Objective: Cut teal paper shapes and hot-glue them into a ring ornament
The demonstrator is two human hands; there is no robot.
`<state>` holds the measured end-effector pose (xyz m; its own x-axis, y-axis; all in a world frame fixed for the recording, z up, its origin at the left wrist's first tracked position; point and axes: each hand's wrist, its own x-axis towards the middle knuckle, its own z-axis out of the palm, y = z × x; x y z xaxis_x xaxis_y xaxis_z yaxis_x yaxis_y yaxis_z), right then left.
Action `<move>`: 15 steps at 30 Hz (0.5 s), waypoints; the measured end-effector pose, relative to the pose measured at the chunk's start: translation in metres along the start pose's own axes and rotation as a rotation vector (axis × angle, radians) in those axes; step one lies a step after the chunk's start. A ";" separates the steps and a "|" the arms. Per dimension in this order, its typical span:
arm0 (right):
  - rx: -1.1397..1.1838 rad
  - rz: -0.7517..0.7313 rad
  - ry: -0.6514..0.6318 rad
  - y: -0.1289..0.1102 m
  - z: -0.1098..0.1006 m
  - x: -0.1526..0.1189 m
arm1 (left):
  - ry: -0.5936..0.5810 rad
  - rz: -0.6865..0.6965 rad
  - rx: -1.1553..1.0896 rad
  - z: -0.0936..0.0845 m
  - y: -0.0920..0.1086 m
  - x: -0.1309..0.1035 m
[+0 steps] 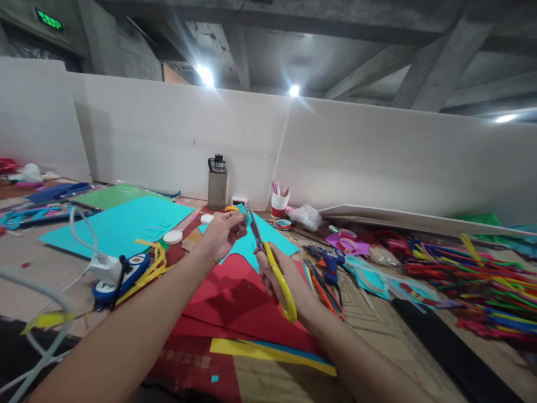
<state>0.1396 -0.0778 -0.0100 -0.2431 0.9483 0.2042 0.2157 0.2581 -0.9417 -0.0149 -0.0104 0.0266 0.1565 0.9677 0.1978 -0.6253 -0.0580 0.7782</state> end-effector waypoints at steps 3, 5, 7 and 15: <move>-0.006 -0.016 -0.009 -0.002 -0.001 0.000 | -0.021 0.002 0.026 -0.001 0.001 0.000; -0.009 -0.012 -0.013 -0.003 -0.002 0.000 | -0.019 -0.001 0.032 -0.001 0.002 0.000; 0.002 0.001 -0.027 -0.003 -0.002 0.000 | -0.021 -0.007 0.039 -0.001 0.002 0.000; 0.106 0.082 -0.054 -0.008 -0.001 -0.002 | -0.042 -0.015 0.096 -0.001 0.004 -0.001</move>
<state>0.1390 -0.0819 -0.0030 -0.2796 0.9534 0.1131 0.1370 0.1562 -0.9782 -0.0188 -0.0113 0.0288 0.1979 0.9577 0.2090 -0.5466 -0.0692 0.8346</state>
